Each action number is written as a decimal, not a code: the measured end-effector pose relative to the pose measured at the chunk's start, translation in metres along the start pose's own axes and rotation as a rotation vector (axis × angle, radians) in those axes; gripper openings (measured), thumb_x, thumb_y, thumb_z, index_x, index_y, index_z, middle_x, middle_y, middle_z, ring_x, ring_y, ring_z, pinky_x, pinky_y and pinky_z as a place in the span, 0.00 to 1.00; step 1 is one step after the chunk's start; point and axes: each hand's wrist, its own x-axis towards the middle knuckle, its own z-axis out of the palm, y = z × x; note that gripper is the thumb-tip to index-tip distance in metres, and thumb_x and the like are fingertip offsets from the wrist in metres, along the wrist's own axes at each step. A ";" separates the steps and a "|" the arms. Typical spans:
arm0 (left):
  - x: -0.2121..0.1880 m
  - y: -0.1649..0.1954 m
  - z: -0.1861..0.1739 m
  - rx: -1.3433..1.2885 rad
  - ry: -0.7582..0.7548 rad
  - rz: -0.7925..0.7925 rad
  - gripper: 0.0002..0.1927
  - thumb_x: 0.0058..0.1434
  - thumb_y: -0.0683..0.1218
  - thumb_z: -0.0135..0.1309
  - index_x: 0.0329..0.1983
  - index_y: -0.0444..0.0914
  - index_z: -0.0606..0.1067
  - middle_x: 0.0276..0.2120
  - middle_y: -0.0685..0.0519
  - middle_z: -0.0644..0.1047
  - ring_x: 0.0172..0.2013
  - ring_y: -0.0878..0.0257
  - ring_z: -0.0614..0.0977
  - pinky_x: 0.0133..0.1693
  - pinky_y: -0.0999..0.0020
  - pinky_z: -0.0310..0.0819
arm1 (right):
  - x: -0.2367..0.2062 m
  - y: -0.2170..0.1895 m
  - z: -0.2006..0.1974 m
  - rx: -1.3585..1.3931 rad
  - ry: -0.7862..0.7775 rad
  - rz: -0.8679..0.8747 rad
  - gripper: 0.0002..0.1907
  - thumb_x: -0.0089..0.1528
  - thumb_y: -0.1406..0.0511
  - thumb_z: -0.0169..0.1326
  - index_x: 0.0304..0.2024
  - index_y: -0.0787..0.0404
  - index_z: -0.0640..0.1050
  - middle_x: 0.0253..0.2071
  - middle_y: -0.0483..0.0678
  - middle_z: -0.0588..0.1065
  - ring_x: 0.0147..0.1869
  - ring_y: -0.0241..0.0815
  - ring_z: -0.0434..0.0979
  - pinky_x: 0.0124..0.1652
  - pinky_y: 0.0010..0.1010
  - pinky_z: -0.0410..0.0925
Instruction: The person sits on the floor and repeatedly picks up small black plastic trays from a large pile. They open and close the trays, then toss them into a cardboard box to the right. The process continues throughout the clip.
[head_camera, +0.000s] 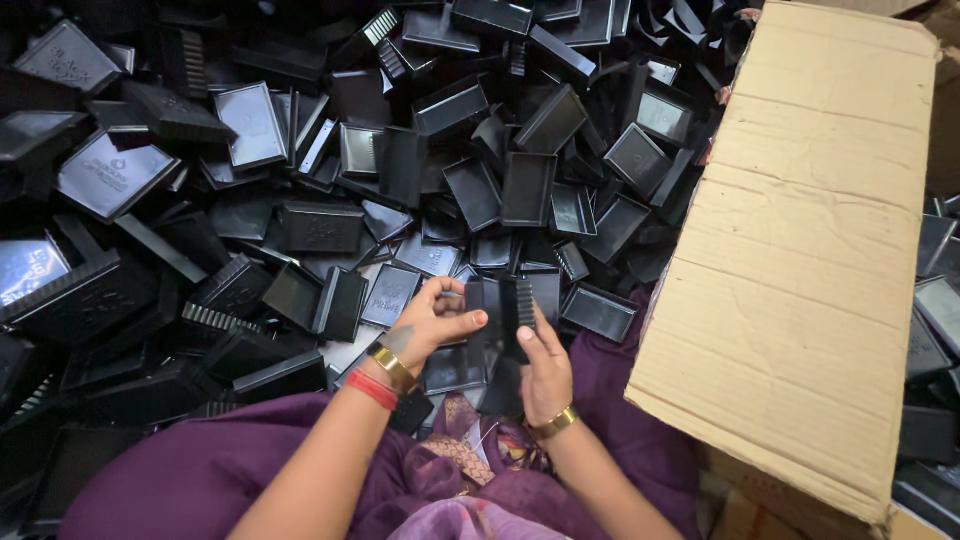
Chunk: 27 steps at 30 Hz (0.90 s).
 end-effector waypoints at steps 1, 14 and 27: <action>-0.002 0.001 0.001 -0.028 0.000 -0.081 0.33 0.47 0.48 0.71 0.53 0.39 0.68 0.43 0.50 0.79 0.40 0.63 0.81 0.40 0.67 0.76 | 0.001 0.002 0.001 -0.039 -0.017 0.004 0.29 0.65 0.66 0.53 0.69 0.65 0.68 0.65 0.49 0.72 0.66 0.40 0.72 0.62 0.32 0.64; -0.002 -0.022 0.014 0.949 0.307 0.426 0.33 0.53 0.71 0.63 0.42 0.39 0.79 0.40 0.44 0.80 0.42 0.47 0.82 0.45 0.54 0.76 | -0.010 0.010 -0.010 -0.859 -0.346 -0.071 0.28 0.60 0.59 0.62 0.59 0.64 0.74 0.39 0.47 0.80 0.39 0.35 0.81 0.39 0.27 0.74; 0.017 0.002 -0.044 1.294 0.540 -0.038 0.31 0.53 0.61 0.63 0.53 0.39 0.71 0.52 0.43 0.75 0.53 0.43 0.76 0.51 0.51 0.73 | -0.027 -0.128 -0.009 0.178 0.000 -0.702 0.32 0.64 0.46 0.52 0.66 0.53 0.70 0.51 0.55 0.77 0.47 0.44 0.77 0.48 0.35 0.72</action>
